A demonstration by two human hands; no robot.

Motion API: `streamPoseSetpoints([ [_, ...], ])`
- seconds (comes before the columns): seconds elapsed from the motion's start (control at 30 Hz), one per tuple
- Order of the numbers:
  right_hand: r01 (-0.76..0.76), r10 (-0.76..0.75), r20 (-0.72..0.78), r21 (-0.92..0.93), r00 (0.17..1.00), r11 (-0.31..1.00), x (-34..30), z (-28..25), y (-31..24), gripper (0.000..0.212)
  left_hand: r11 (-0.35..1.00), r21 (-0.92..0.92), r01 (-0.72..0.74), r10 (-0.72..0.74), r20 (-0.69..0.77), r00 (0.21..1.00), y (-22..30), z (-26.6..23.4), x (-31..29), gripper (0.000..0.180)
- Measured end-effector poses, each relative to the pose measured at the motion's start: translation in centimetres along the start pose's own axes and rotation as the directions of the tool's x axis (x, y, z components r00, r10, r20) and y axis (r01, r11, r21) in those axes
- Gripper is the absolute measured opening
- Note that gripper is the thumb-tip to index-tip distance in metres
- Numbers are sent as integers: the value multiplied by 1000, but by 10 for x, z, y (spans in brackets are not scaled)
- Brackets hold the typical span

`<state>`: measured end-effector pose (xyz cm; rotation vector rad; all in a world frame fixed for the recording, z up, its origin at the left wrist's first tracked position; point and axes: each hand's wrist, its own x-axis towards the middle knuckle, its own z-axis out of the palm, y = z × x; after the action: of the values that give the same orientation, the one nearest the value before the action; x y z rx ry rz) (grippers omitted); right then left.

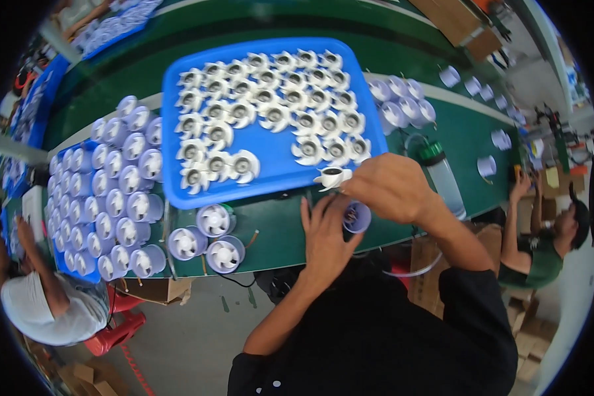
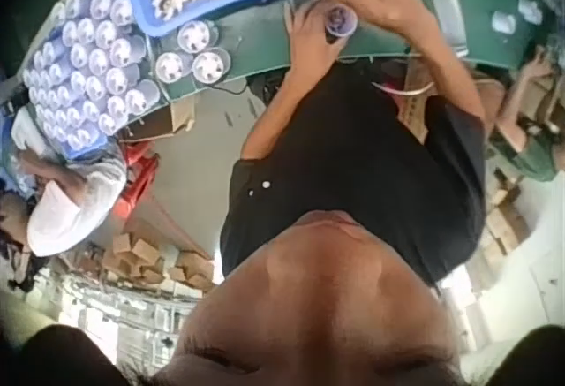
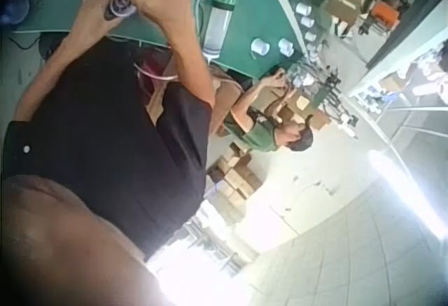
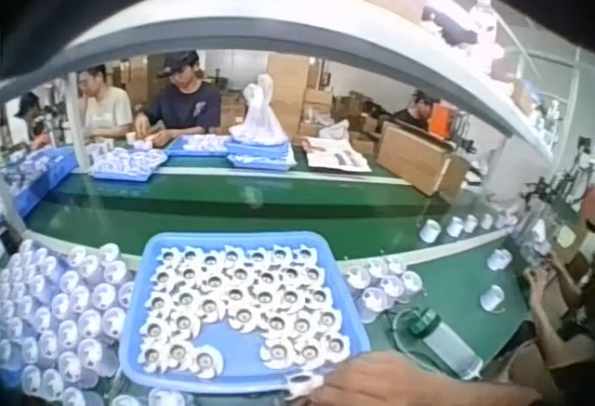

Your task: The person assembles small cooling fans by applying a substance from a dispenser syringe to a cooling fan housing, then inserting fan blades into the housing.

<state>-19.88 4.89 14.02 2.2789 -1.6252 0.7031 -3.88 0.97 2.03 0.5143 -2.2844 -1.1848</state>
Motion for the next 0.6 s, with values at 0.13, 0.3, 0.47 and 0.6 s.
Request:
streamPoseSetpoints([
  [0.13, -693, 864, 293, 716, 410, 87, -59, 1, -44, 11, 1000, -14, -3, 3, 8, 1000, -4, 2, -3, 67],
  [0.3, -751, 829, 539, 607, 149, -259, -90, 17, -59, 12, 999, 17, -28, 26, 94, 995, 3, -1, 3, 62],
  [0.47, -850, 899, 374, 527, 227, -5, -74, 17, -63, 14, 998, 12, -54, 53, 80, 995, -2, 2, 1, 63],
  [0.6, -861, 932, 285, 506, 225, 53, -67, 3, -64, 10, 998, 31, -48, 45, 80, 996, 2, 1, 3, 61],
])
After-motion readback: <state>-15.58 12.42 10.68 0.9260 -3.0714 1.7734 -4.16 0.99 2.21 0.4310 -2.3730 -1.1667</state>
